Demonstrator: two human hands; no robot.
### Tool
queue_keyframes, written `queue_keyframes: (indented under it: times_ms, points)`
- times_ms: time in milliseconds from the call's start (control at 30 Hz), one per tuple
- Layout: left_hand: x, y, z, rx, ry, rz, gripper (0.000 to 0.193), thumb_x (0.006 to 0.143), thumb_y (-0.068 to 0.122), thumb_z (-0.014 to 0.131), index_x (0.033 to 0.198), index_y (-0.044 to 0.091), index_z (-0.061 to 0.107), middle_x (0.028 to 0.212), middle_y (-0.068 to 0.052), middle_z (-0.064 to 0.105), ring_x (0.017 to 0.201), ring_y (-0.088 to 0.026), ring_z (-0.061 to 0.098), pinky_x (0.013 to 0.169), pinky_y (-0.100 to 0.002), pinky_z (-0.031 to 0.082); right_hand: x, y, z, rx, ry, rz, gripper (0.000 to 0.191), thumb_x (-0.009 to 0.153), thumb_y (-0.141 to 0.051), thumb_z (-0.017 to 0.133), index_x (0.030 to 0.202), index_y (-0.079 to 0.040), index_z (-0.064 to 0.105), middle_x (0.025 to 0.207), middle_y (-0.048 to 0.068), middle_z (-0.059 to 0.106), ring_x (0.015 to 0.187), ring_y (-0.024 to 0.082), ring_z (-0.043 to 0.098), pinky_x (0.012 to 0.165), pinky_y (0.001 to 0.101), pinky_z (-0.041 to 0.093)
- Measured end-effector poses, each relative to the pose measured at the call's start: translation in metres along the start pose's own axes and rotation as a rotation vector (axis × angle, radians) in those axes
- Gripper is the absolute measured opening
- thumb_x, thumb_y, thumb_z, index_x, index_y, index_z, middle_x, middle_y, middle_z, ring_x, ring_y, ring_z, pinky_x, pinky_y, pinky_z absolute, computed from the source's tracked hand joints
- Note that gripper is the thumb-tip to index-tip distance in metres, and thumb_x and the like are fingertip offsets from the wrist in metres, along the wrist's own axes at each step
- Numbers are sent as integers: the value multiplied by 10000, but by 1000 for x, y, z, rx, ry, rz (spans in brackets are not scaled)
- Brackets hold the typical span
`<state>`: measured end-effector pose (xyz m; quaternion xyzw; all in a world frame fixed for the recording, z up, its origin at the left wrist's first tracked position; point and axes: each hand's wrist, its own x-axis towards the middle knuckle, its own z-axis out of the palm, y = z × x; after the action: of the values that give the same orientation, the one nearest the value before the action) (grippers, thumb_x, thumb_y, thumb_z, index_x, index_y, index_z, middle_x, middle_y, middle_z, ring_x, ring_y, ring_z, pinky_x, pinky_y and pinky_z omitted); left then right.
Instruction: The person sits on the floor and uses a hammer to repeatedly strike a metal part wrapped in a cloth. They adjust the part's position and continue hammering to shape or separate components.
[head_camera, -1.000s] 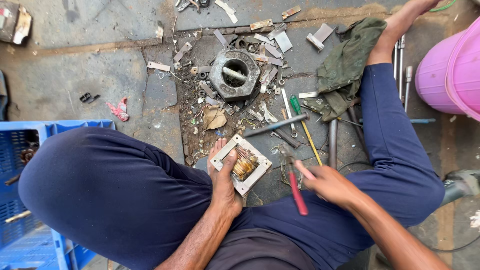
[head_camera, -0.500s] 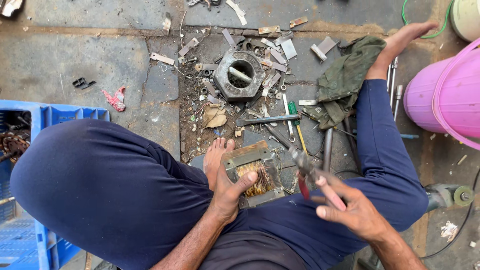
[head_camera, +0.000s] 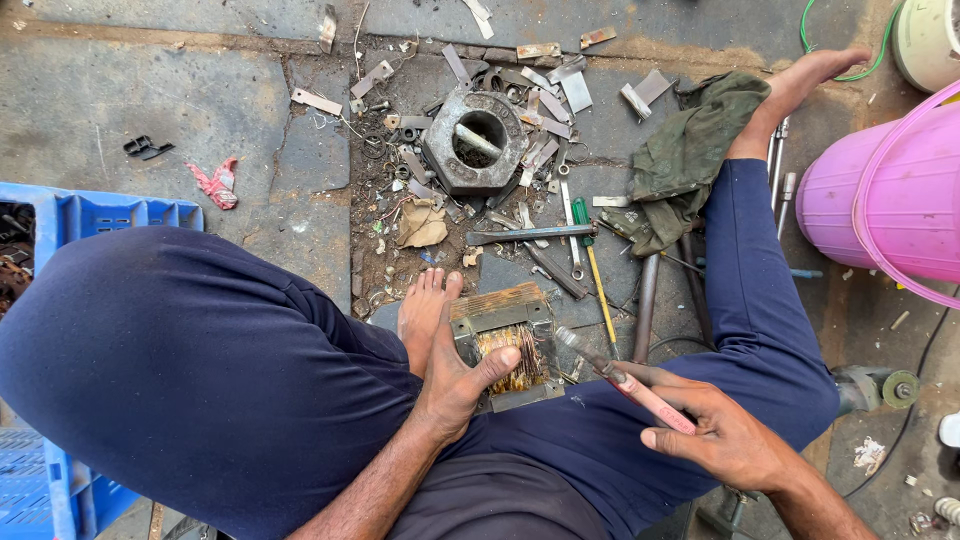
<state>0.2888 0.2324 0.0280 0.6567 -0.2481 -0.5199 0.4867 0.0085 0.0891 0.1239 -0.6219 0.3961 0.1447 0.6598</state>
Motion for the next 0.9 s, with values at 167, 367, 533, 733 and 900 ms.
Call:
queue_keyframes:
  times_ms: [167, 367, 533, 733, 900]
  points:
    - [1, 3, 0, -45, -48, -82, 1402, 667, 818, 706, 1615, -5, 82, 1618, -270, 228, 1548, -349, 229, 1255, -473, 177, 1, -14, -4, -121, -60, -131, 536, 862, -237, 745, 1341, -13, 663, 1534, 148, 505, 1403, 323, 476, 1142, 450, 364]
    - [3, -5, -2, 88, -46, 0, 1408, 706, 804, 694, 1627, -51, 58, 1670, -305, 130, 1597, -377, 101, 1274, -495, 108, 0, -22, -12, -260, -89, -154, 525, 836, -153, 738, 1343, -47, 648, 1538, 153, 521, 1358, 319, 500, 1095, 435, 411]
    - [1, -12, -3, 149, -111, 4, 1474, 683, 831, 691, 1598, -104, 12, 1668, -325, 79, 1592, -386, 75, 1271, -487, 116, 4, -35, -29, -453, -163, -251, 381, 782, -75, 734, 1160, -43, 698, 1472, 158, 515, 1345, 341, 524, 1067, 416, 447]
    - [-2, -11, 0, 220, -114, 5, 1400, 697, 736, 779, 1563, -138, 112, 1562, -358, 266, 1523, -405, 255, 1228, -485, 224, 15, -39, -44, -645, -273, -25, 521, 816, -184, 767, 1332, -176, 687, 1506, 80, 488, 1310, 290, 523, 1067, 392, 424]
    - [-5, -1, 0, 143, -163, -116, 1197, 673, 729, 780, 1417, -104, 351, 1310, -288, 564, 1324, -356, 554, 1132, -454, 404, 23, -32, -49, -564, -343, -95, 530, 846, -216, 788, 1363, -159, 685, 1546, 101, 470, 1382, 308, 453, 1099, 406, 358]
